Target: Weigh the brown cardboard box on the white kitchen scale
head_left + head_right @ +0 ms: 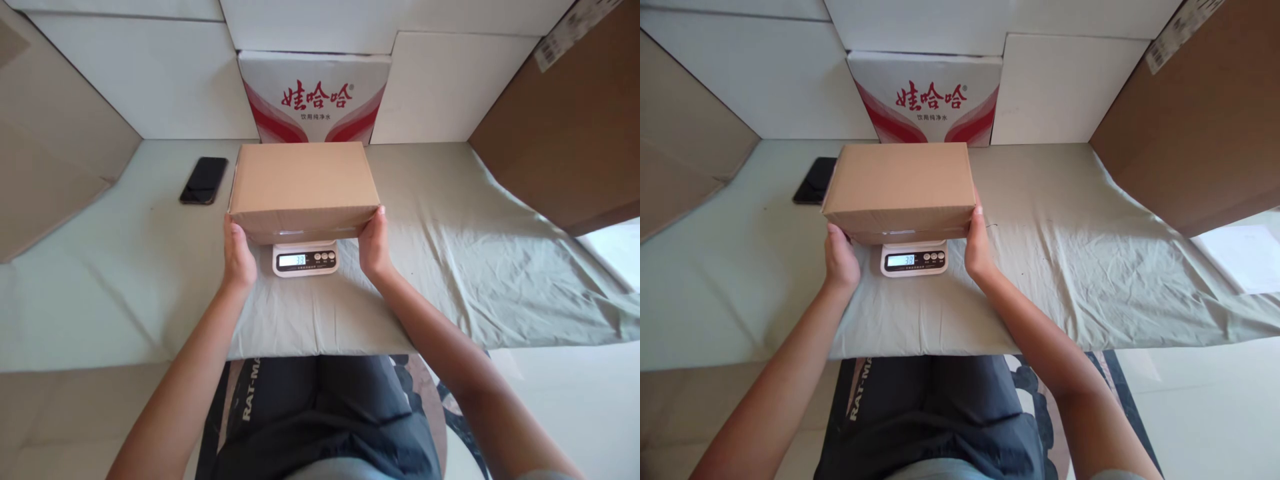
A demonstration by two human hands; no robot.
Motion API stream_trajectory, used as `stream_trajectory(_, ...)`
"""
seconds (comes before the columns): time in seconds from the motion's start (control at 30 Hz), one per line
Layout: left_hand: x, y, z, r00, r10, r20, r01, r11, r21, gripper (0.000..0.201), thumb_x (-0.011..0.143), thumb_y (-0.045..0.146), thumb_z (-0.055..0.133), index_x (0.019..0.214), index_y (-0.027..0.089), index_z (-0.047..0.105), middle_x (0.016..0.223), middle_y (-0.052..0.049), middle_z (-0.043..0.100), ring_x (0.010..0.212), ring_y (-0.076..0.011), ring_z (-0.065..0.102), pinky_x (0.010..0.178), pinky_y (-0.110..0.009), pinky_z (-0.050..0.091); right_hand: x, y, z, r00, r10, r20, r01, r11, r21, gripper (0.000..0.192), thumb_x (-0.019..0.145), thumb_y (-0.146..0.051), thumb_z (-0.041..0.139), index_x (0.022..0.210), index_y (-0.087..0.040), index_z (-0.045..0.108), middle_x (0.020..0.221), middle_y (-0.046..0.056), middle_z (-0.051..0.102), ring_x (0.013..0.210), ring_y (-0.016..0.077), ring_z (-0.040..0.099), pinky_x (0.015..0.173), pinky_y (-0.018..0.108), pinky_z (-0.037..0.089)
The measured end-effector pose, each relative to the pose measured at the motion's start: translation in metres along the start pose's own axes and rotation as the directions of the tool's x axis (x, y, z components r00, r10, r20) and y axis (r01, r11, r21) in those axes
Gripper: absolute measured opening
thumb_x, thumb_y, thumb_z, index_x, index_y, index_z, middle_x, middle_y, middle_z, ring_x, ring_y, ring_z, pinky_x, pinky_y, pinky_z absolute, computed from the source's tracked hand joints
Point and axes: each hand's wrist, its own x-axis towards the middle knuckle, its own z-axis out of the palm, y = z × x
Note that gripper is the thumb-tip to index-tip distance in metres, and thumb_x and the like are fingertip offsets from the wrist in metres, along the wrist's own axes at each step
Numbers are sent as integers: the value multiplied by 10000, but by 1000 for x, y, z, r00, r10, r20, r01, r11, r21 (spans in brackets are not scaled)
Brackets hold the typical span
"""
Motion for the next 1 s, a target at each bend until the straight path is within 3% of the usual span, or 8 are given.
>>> stream_trajectory(0.1, 1, 7, 5, 998, 19, -63, -19, 1000, 6, 1049, 1115, 1098, 488, 1773, 316, 727, 1908, -197, 630, 1894, -421, 474, 1591, -608, 337, -1, -4, 0, 1000, 13, 14, -13, 1000, -6, 1014, 1139, -1036, 383, 1926, -430, 587, 2029, -26, 611, 2061, 318, 272, 1726, 613, 211)
stream_trajectory(0.2, 5, 14, 6, 990, 25, -142, -25, 1000, 3, 1092, 1095, 1126, 435, 1828, 345, 649, 1879, -199, 641, 1758, -430, 584, 1406, -589, 517, 0, -7, -2, 999, 48, 12, -48, 999, 4, 1035, 1131, -1022, 430, 1992, -447, 458, 2123, -51, 454, 2063, 311, 264, 1721, 602, 224)
stream_trajectory(0.33, 7, 22, 8, 976, 21, -217, -16, 1000, 27, 1076, 1088, 1124, 437, 1775, 336, 691, 1798, -198, 696, 1624, -425, 632, 1205, -538, 558, 3, -9, -3, 997, 78, -16, -78, 997, 12, 1141, 1070, -1088, 432, 2017, -455, 375, 2171, -75, 325, 2079, 288, 194, 1725, 574, 191)
stream_trajectory(0.63, 14, 9, 10, 953, -21, -302, 18, 1000, -13, 922, 1180, 1033, 454, 1615, 297, 798, 1649, -159, 785, 1458, -373, 663, 1173, -517, 546, 16, 4, -7, 978, 134, -160, -113, 985, 131, 1077, 1021, -1080, 541, 1872, -422, 582, 2103, -14, 488, 2027, 278, 369, 1711, 614, 235)
stream_trajectory(0.83, 15, 10, 14, 942, -45, -332, 55, 998, 20, 1008, 1176, 1032, 464, 1586, 193, 844, 1617, -203, 823, 1329, -355, 732, 1098, -489, 596, 29, 24, -18, 971, 155, -182, -134, 984, 120, 1181, 999, -1076, 519, 1910, -324, 543, 2114, 83, 467, 2018, 340, 396, 1690, 630, 271)
stream_trajectory(1.0, 17, 1, 11, 943, -63, -326, 65, 998, -5, 970, 1190, 1012, 447, 1568, 219, 858, 1574, -197, 836, 1325, -349, 755, 1114, -462, 616, 30, 29, -15, 965, 164, -207, -131, 978, 164, 1104, 1018, -1021, 551, 1876, -327, 562, 2102, 87, 492, 1997, 307, 441, 1693, 640, 258)
